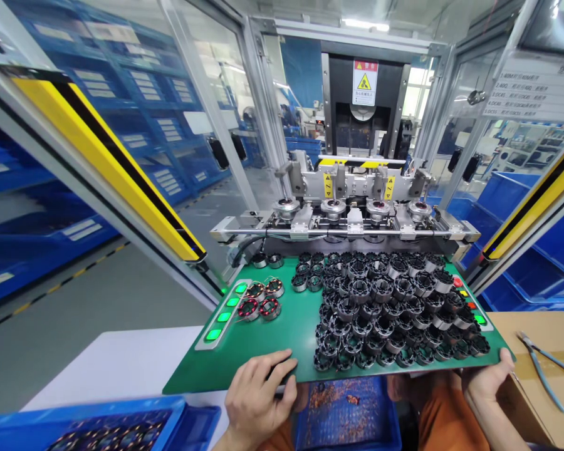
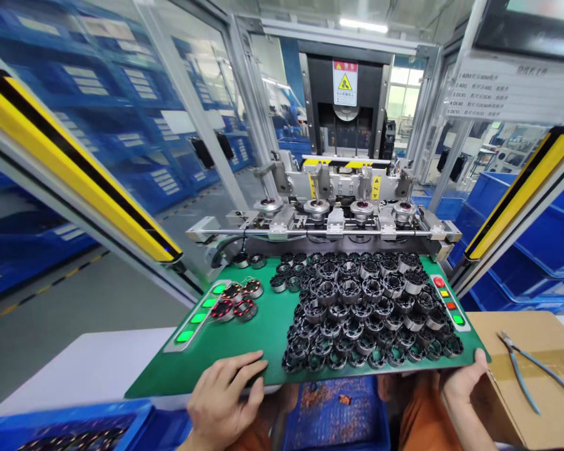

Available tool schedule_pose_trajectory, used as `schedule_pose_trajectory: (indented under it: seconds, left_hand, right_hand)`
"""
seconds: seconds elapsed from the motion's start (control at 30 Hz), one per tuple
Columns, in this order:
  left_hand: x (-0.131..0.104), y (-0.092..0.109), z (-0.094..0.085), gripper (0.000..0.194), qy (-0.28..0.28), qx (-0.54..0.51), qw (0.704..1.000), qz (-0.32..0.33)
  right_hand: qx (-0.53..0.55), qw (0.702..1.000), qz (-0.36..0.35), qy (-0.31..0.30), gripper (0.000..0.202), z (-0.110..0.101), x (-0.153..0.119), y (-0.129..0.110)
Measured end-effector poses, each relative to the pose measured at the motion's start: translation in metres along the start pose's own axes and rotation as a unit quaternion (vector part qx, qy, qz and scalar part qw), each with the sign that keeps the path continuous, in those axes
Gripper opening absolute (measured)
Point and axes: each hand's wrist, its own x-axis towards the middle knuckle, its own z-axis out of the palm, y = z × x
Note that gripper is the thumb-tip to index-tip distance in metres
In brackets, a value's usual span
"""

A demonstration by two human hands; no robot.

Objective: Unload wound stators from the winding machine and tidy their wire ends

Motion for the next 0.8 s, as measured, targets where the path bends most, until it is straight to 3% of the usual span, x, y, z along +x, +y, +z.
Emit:
schedule_pose_trajectory:
  seconds: [0.17,0.5,0.7,0.8]
  left_hand:
    - [0.001,-0.001,0.001,0.013,0.001,0.0,1.0,0.001]
    - [0.003,0.001,-0.001,0.013,0.006,-0.002,1.0,0.001]
    - [0.001,0.0,-0.001,0.014,-0.001,0.001,1.0,0.0]
    - [0.001,0.0,-0.001,0.014,0.004,-0.001,1.0,-0.002]
  right_hand:
    - [-0.001,0.999,0.004,0.046,0.069,0.005,-0.004,-0.003]
    - [0.006,1.0,-0.02,-0.018,0.072,0.005,-0.006,-0.004]
    - [-0.005,0.999,0.001,0.049,0.07,0.013,-0.011,-0.009]
    - [-0.003,0.999,-0.004,0.041,0.069,0.012,-0.011,-0.008]
